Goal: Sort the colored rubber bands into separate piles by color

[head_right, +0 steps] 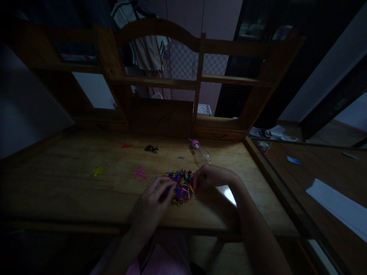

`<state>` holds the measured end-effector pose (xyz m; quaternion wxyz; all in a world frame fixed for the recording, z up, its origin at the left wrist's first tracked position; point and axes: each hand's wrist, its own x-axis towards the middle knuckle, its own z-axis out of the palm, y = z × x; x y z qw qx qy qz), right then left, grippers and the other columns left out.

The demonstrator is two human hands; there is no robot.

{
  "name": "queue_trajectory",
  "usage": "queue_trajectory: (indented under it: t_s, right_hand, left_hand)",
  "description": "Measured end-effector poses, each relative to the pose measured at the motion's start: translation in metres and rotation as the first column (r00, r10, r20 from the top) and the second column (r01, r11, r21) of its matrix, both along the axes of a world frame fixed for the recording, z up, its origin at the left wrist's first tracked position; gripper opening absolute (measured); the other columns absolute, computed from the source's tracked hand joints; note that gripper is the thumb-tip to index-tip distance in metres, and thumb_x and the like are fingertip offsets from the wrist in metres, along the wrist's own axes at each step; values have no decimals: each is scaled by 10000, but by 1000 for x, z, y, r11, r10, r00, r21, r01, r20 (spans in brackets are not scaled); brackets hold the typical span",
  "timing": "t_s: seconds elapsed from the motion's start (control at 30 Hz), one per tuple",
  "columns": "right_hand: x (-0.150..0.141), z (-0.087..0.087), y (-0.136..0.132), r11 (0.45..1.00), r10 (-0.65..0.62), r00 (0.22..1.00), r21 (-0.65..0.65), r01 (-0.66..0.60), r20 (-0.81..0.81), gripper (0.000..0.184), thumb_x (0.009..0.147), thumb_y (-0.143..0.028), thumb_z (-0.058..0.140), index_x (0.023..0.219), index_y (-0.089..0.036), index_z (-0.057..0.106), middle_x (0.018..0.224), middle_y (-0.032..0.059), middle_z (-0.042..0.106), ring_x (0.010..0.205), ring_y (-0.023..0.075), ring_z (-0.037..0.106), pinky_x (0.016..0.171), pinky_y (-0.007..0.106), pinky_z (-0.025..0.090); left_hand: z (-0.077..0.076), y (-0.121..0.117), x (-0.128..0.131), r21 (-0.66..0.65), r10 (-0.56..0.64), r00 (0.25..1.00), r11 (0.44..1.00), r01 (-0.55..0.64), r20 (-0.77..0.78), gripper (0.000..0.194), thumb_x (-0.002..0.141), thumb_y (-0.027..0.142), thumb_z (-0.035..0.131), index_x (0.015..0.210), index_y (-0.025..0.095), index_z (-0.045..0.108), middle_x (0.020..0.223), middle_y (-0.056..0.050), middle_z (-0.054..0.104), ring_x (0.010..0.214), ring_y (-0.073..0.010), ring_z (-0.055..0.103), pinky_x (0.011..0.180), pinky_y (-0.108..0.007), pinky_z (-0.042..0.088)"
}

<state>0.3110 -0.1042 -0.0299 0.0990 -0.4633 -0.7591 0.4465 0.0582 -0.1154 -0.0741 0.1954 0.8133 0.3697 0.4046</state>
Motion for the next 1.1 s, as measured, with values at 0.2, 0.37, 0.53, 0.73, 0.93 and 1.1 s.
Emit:
queue_trajectory:
  t_s: [0.2, 0.37, 0.53, 0.73, 0.93, 1.1]
  right_hand:
    - [3, 2, -2, 999, 4, 997, 38, -7, 81, 118, 716, -149, 678, 833, -144, 696, 701, -24, 597, 600, 84, 479, 525, 178, 353]
    - [11, 6, -4, 999, -12, 1000, -52, 12, 2, 183, 709, -126, 655, 891, -140, 661, 672, -43, 533, 581, 74, 434, 501, 172, 320]
    - [7, 12, -4, 997, -77, 984, -42, 72, -158, 130, 752, -182, 669, 870, -132, 649, 616, -62, 449, 543, 63, 365, 487, 181, 268]
    - [-16, 5, 3, 982, -187, 886, -104, 158, -423, 172, 747, -257, 725, 826, -127, 645, 719, -3, 607, 640, 93, 522, 616, 213, 414]
    - [-31, -6, 6, 961, -275, 794, -182, 209, -542, 196, 733, -271, 760, 835, -118, 691, 758, 30, 669, 661, 106, 595, 634, 217, 467]
    - [-32, -6, 5, 958, -284, 808, -195, 213, -516, 189, 752, -279, 752, 858, -123, 730, 731, 39, 692, 626, 118, 620, 595, 218, 486]
  left_hand:
    - [0, 1, 0, 7, 10, 1000, 1000, -10, 8, 136, 902, 178, 544, 981, 231, 641, 990, -29, 601, 966, -169, 562, 861, -305, 464]
    - [0, -2, 3, 30, -6, 998, 1000, 4, 56, 122, 896, 165, 544, 950, 216, 641, 978, -40, 605, 959, -179, 570, 861, -314, 470]
    - [5, -5, 10, -47, -56, 990, 997, 63, 132, 119, 890, 191, 571, 970, 228, 651, 1008, -33, 632, 986, -176, 591, 900, -315, 476]
    - [9, -7, 21, -191, -98, 947, 968, 162, 305, 338, 836, 207, 655, 1166, 266, 606, 1080, -11, 658, 919, -150, 644, 830, -266, 522]
    - [16, -3, 22, -158, -18, 947, 985, 72, 320, 114, 830, 206, 667, 939, 238, 679, 962, -7, 652, 923, -150, 616, 830, -255, 496]
    - [18, 3, 18, -116, -34, 947, 990, 74, 319, 35, 853, 200, 630, 859, 213, 661, 898, -10, 626, 850, -128, 610, 754, -221, 496]
